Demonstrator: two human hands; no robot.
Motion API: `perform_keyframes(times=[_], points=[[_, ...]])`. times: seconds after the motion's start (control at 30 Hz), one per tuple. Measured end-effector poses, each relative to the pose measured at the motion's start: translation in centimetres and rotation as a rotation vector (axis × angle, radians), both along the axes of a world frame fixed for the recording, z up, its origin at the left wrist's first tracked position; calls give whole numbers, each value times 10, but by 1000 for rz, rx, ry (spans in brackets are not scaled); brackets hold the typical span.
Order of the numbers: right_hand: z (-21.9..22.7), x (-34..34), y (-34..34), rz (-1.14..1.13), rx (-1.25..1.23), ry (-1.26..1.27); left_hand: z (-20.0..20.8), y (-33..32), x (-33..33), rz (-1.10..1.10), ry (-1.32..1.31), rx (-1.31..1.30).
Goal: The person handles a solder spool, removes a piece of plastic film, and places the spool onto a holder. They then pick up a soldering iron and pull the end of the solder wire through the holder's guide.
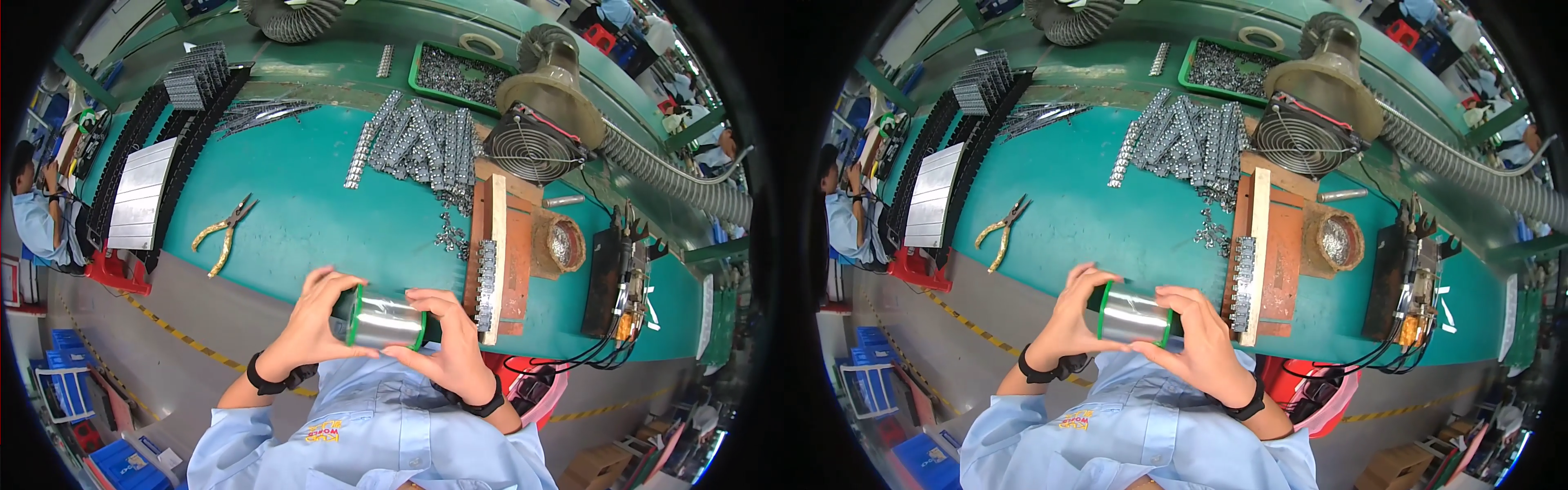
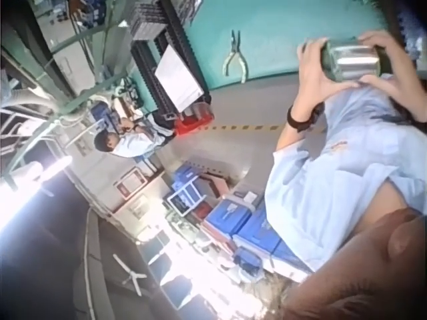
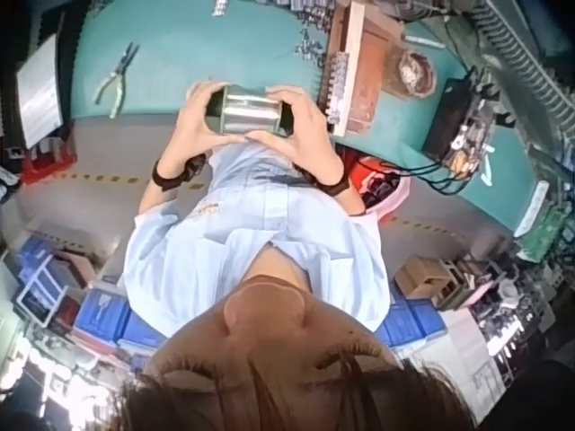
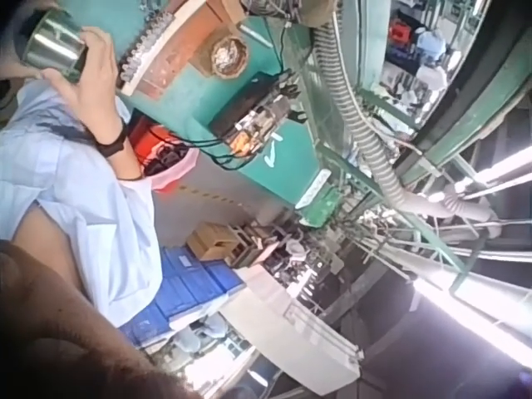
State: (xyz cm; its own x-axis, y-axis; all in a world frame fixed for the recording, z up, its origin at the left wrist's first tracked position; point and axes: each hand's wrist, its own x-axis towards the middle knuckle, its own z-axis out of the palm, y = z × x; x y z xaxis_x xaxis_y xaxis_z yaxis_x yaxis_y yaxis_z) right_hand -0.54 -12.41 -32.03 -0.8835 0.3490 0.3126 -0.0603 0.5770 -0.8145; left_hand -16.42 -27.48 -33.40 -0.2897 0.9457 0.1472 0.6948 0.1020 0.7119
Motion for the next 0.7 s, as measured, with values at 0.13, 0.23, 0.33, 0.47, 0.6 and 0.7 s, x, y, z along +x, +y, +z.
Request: perform_keyframes(times=[0.13,0.23,0.33,0.47,0.6,0.7], points=[[-16,6,-24,-31,-613,43,-8,13,23,23,-999,417],[-13,3,-23,-49,-494,73,-9,19,35,129,-1273,412],[1,4,-16,-54,-261,76,-9,22,36,162,-1460,384],[14,0,-2,-32,124,79,-11,25,37,95,-1627,320],[10,-6,7,-30,260,162,-12,30,35,-4,-1776,277],[8,-6,7,-33,339,175,-16,31,35,-36,-1823,289]])
